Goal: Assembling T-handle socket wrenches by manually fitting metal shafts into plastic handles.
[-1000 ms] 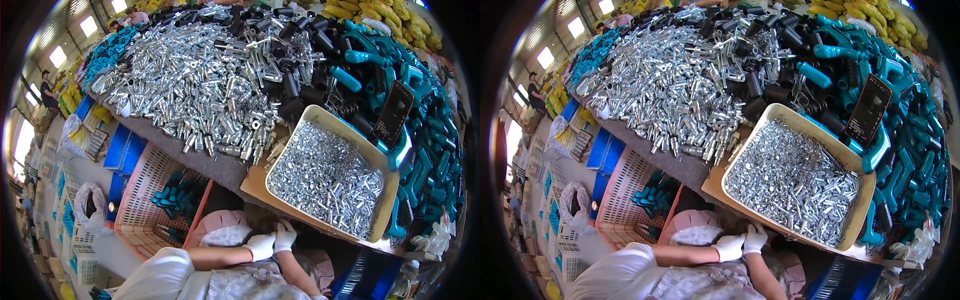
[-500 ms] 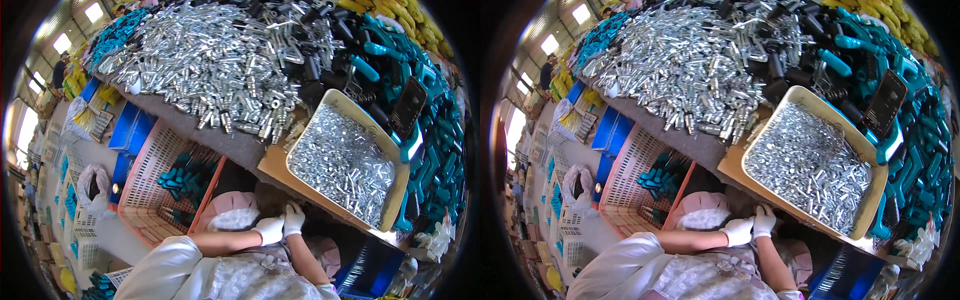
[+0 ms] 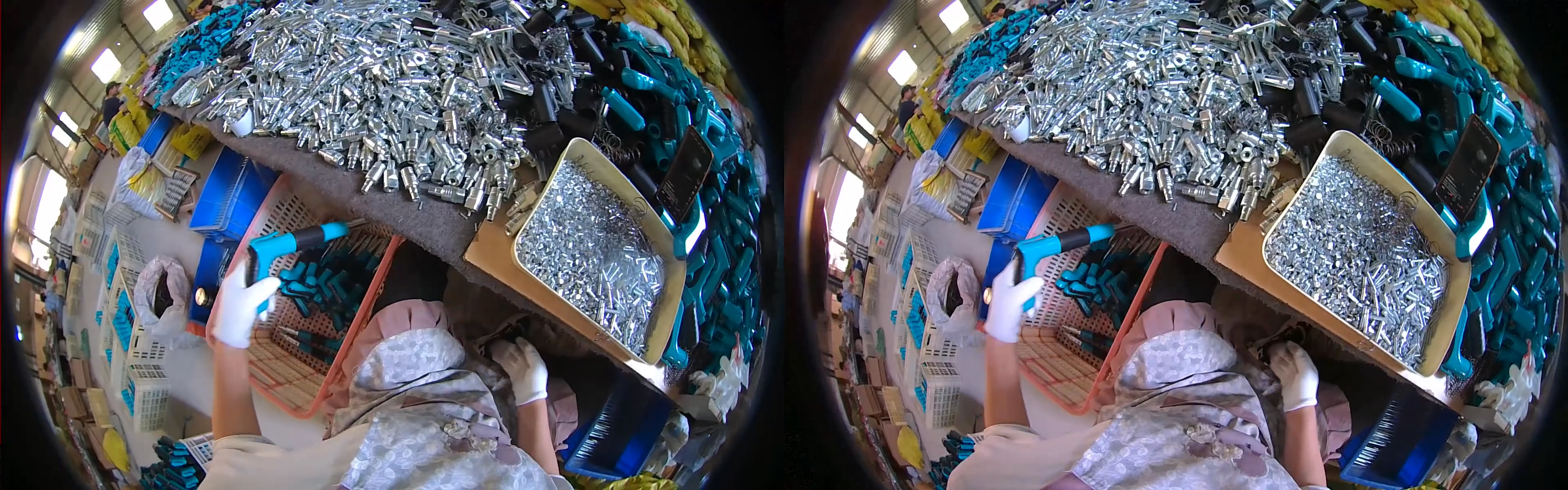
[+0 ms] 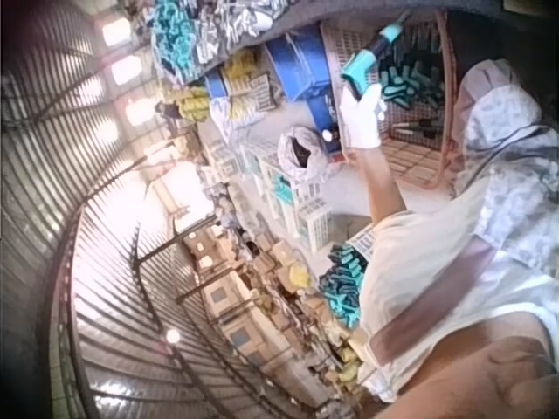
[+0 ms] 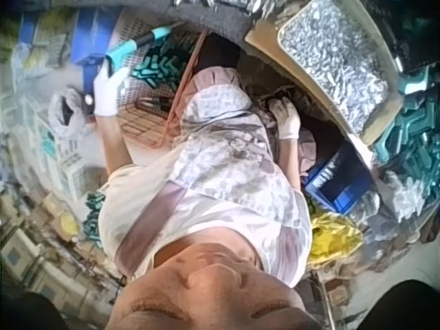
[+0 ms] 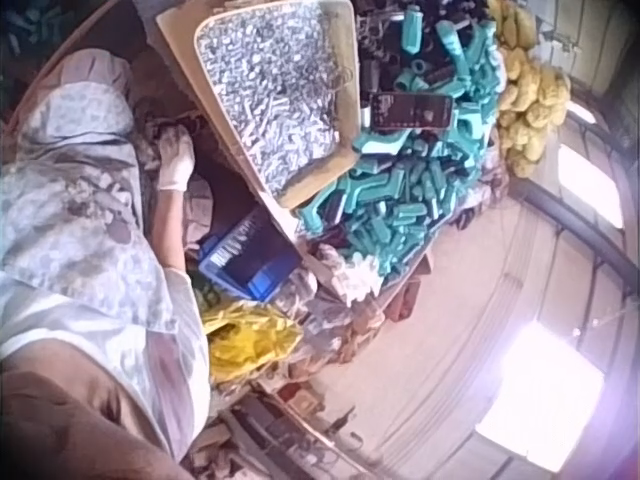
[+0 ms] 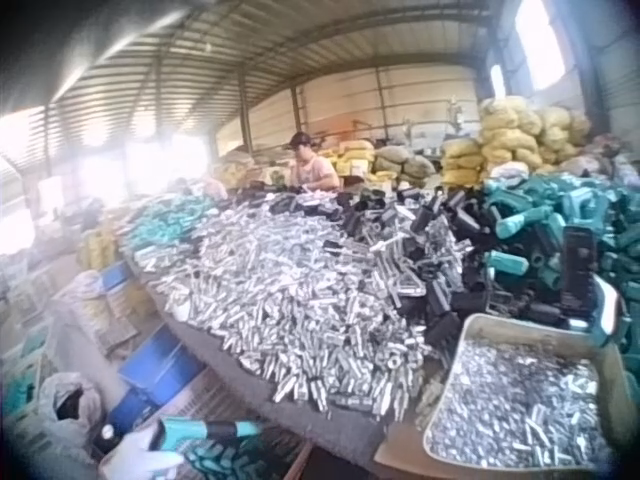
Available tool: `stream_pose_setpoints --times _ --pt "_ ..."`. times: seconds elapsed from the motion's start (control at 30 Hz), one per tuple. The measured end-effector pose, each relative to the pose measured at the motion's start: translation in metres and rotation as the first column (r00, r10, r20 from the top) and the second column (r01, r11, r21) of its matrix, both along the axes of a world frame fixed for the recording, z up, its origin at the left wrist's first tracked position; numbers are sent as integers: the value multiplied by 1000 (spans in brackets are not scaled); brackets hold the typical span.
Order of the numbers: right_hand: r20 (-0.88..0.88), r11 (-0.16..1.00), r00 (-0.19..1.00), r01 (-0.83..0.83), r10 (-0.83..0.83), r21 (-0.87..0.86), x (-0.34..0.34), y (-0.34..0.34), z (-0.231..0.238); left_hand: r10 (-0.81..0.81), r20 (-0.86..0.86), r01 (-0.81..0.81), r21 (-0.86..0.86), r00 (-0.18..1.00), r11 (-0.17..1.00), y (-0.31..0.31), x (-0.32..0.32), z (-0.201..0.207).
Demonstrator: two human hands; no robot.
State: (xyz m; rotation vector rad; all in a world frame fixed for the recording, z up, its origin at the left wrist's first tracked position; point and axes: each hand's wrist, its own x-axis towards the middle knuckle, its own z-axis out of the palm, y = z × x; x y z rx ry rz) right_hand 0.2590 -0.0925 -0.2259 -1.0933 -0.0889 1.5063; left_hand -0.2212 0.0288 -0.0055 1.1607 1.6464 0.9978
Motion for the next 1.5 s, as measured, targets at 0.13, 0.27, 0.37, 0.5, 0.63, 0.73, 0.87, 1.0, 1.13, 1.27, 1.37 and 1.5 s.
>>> stream_pose_setpoints --times 0.13,0.27,0.37,0.5,0.63,0.73,0.87,1.0,1.13,1.27,1.37,1.5 --pt "33 994 995 -96 98 -44 -25 -3 -8 136 44 -138 65 990 988 30 0 -114" --pt "146 999 989 -22 26 -25 -37 -7 8 347 225 -374 87 910 924 49 -18 -243" --pt "235 994 970 -43 65 -100 -35 -6 19 567 -366 -619 -31 738 785 56 -40 -301" --pt "349 993 930 -118 112 -4 -39 -10 66 239 24 -235 285 971 929 80 7 -245" --pt "488 931 825 -360 284 67 -50 15 146 -146 -13 136 446 989 884 71 94 -66" --pt "560 848 737 -519 378 111 -56 37 212 -308 -410 510 619 859 598 82 139 5" --pt "808 714 501 -684 311 149 -54 48 276 -378 -610 717 607 697 343 123 179 48" --pt "980 577 184 -809 71 110 -28 58 320 -408 -709 817 475 575 327 175 205 71" --pt "966 650 -103 -756 -236 79 -12 110 351 -271 -821 798 321 503 509 233 212 94" --pt "810 643 -393 -765 -435 -25 2 190 352 -200 -800 689 326 566 647 275 242 106" --pt "694 643 -579 -735 -427 -217 3 243 330 -140 -908 802 268 396 534 289 270 105" --pt "441 704 -881 -422 -171 -572 -31 282 315 50 -992 926 125 114 356 300 283 85"
